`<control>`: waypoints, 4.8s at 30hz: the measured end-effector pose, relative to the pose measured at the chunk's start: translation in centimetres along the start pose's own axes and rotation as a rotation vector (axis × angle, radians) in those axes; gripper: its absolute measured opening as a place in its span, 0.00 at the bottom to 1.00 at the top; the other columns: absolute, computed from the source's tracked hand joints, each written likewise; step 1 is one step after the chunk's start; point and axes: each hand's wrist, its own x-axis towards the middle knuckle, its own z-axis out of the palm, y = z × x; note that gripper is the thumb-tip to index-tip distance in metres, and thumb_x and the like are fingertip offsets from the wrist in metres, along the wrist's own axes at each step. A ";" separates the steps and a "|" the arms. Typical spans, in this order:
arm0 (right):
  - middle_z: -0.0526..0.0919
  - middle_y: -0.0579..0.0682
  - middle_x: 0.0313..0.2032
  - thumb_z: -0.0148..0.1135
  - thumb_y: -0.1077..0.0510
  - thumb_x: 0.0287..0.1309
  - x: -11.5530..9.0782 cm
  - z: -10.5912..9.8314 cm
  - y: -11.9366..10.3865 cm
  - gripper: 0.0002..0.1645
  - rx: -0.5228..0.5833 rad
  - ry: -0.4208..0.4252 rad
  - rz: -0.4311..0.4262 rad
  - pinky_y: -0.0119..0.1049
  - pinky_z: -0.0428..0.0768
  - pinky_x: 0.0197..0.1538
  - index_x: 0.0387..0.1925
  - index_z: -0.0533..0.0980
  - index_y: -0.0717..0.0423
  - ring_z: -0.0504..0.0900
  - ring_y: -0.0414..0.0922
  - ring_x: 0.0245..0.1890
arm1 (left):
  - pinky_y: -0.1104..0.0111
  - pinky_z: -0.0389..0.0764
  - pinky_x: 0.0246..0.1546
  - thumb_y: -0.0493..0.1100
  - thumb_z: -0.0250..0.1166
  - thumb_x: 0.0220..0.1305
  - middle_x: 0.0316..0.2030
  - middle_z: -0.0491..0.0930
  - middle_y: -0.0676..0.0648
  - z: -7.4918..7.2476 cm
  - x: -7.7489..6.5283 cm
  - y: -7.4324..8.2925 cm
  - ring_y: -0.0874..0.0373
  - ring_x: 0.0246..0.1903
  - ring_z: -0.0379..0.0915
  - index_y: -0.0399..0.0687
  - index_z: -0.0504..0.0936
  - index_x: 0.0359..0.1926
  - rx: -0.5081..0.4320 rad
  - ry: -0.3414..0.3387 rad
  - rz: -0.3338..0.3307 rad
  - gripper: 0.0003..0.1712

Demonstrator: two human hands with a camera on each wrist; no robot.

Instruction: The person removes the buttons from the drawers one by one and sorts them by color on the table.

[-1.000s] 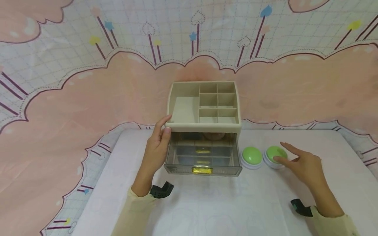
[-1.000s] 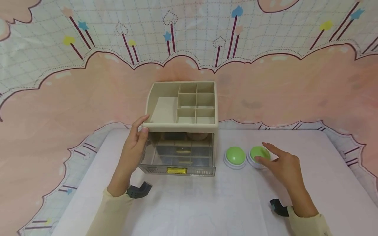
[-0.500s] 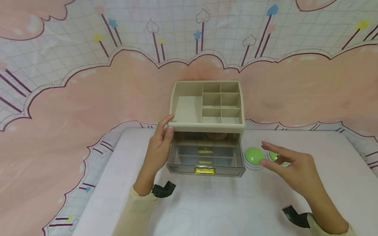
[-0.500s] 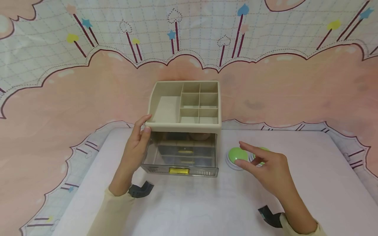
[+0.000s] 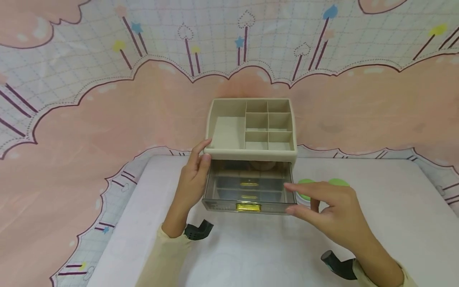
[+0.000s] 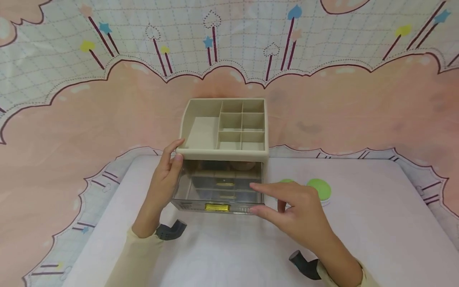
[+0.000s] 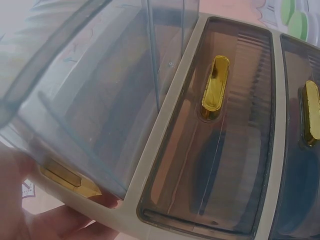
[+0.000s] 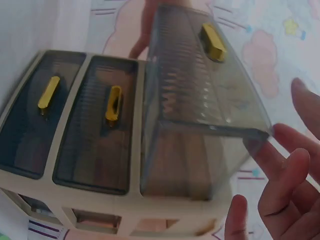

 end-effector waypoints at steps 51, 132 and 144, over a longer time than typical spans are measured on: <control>0.86 0.41 0.32 0.79 0.64 0.49 3.3 3.6 2.0 0.14 -0.177 0.069 0.067 0.22 0.65 0.24 0.40 0.90 0.50 0.68 0.32 0.20 | 0.61 0.65 0.32 0.49 0.48 0.82 0.24 0.59 0.49 0.1 0.1 0.1 0.54 0.26 0.59 0.71 0.64 0.74 0.035 0.010 -0.017 0.24; 0.91 0.47 0.31 0.78 0.58 0.54 0.1 9.9 6.3 0.13 0.110 -0.104 0.230 0.24 0.76 0.21 0.43 0.89 0.53 0.82 0.30 0.17 | 0.65 0.67 0.31 0.49 0.48 0.83 0.23 0.65 0.49 0.7 -0.7 0.5 0.53 0.28 0.65 0.69 0.64 0.74 0.048 0.038 -0.020 0.24; 0.91 0.43 0.29 0.81 0.57 0.51 0.7 11.6 5.8 0.07 0.080 0.005 0.425 0.28 0.80 0.23 0.35 0.91 0.48 0.83 0.34 0.15 | 0.66 0.63 0.29 0.48 0.48 0.83 0.23 0.64 0.49 0.9 -0.5 0.5 0.55 0.26 0.62 0.70 0.65 0.74 0.038 0.046 -0.010 0.24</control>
